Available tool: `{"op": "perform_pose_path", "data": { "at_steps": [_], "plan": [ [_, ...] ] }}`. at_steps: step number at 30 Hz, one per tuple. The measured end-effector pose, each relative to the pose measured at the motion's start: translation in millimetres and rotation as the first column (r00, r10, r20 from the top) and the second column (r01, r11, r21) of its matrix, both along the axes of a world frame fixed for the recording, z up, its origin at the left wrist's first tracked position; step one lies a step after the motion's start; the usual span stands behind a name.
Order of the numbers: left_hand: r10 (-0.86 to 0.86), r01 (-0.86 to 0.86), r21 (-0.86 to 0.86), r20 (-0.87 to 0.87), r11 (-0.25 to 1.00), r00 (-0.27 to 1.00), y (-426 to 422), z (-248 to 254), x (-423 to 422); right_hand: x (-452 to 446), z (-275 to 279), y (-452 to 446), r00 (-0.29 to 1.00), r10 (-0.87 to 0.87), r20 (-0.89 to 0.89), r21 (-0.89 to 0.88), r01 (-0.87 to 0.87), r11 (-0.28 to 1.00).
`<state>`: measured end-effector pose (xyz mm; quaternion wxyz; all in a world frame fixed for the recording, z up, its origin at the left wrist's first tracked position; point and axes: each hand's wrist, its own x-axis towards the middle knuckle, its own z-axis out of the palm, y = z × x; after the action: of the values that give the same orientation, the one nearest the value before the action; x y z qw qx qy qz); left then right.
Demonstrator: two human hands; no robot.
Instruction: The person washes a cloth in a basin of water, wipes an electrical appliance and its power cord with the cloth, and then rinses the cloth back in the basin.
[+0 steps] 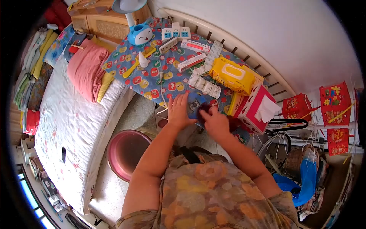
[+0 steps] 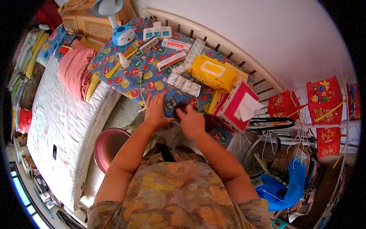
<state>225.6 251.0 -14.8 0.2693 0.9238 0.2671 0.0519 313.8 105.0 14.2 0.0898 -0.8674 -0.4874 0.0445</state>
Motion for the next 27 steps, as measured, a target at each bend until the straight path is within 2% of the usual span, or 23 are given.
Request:
{"op": "perform_pose_path", "data": {
  "at_steps": [2, 4, 6, 8, 10, 11, 13, 14, 16, 18, 20, 22, 24, 25, 26, 27],
  "plan": [
    [-0.012, 0.012, -0.001, -0.057, 1.0, 0.998, 0.2, 0.4, 0.8, -13.7, 3.1, 0.6, 0.985, 0.169, -0.027, 0.023, -0.168, 0.985],
    [-0.013, 0.013, -0.01, -0.038, 1.0, 0.999, 0.5, -1.5, 0.7, -7.0, 3.0, -0.5, 0.99, 0.136, -0.049, 0.061, -0.132, 0.989],
    [-0.012, 0.012, -0.017, -0.022, 1.0, 1.0, 0.8, -1.4, -0.8, 5.3, -0.9, -1.0, 0.999, -0.025, -0.036, 0.041, 0.027, 0.999],
    [0.01, -0.01, -0.005, -0.014, 1.0, 1.0, -1.0, 0.6, -0.1, 5.8, -2.6, -1.0, 0.999, -0.032, -0.024, 0.061, 0.033, 0.998],
    [0.001, -0.001, 0.002, -0.029, 1.0, 1.0, -0.6, 0.3, 0.7, -1.6, -2.2, 1.9, 0.996, 0.073, 0.054, 0.005, -0.074, 0.997],
    [-0.005, 0.006, 0.009, -0.045, 1.0, 0.999, 0.0, -0.2, 0.8, -0.6, 0.3, 1.5, 0.996, 0.073, 0.055, 0.006, -0.073, 0.997],
    [-0.008, 0.008, 0.011, -0.032, 1.0, 0.999, 0.7, -4.6, 0.7, 3.1, 6.2, -0.2, 0.991, 0.06, -0.121, -0.114, -0.074, 0.991],
    [-0.006, 0.006, 0.011, -0.017, 1.0, 1.0, 1.0, -6.7, 1.0, 8.5, 4.8, -1.2, 0.991, 0.06, -0.119, -0.112, -0.073, 0.991],
    [-0.014, 0.014, 0.011, -0.019, 1.0, 1.0, 1.1, -5.7, 1.0, 20.8, 3.8, -3.1, 0.989, -0.125, -0.081, -0.051, 0.121, 0.991],
    [-0.02, 0.02, 0.013, -0.022, 1.0, 1.0, 2.1, -3.3, 0.8, 27.8, 9.1, -3.9, 0.982, -0.136, -0.131, -0.04, 0.132, 0.99],
    [-0.019, 0.019, -0.004, -0.024, 1.0, 1.0, 1.6, -0.9, -0.1, 32.6, 19.0, 0.6, 0.986, -0.124, -0.109, 0.085, 0.134, 0.987],
    [-0.03, 0.03, -0.018, -0.022, 0.999, 0.999, 3.3, 0.0, -1.0, 33.5, 32.5, 13.1, 0.988, -0.129, -0.088, 0.062, 0.134, 0.989],
    [-0.045, 0.044, -0.03, -0.019, 0.999, 0.999, 4.5, 1.3, -1.1, 34.1, 33.5, 24.3, 0.999, 0.036, -0.036, 0.128, -0.031, 0.991],
    [-0.049, 0.048, -0.038, -0.017, 0.998, 0.999, 5.1, 2.4, -1.3, 34.8, 26.5, 30.4, 0.989, 0.142, 0.03, 0.03, -0.143, 0.989],
    [-0.052, 0.051, -0.046, -0.015, 0.998, 0.999, 6.1, 2.8, -1.4, 31.4, 22.1, 35.8, 0.989, 0.144, 0.03, 0.03, -0.144, 0.989],
    [-0.047, 0.046, -0.046, -0.014, 0.998, 0.999, 7.4, -0.7, -1.6, 27.0, 19.4, 43.2, 0.968, 0.237, 0.078, 0.024, -0.239, 0.971]
  ]
}}
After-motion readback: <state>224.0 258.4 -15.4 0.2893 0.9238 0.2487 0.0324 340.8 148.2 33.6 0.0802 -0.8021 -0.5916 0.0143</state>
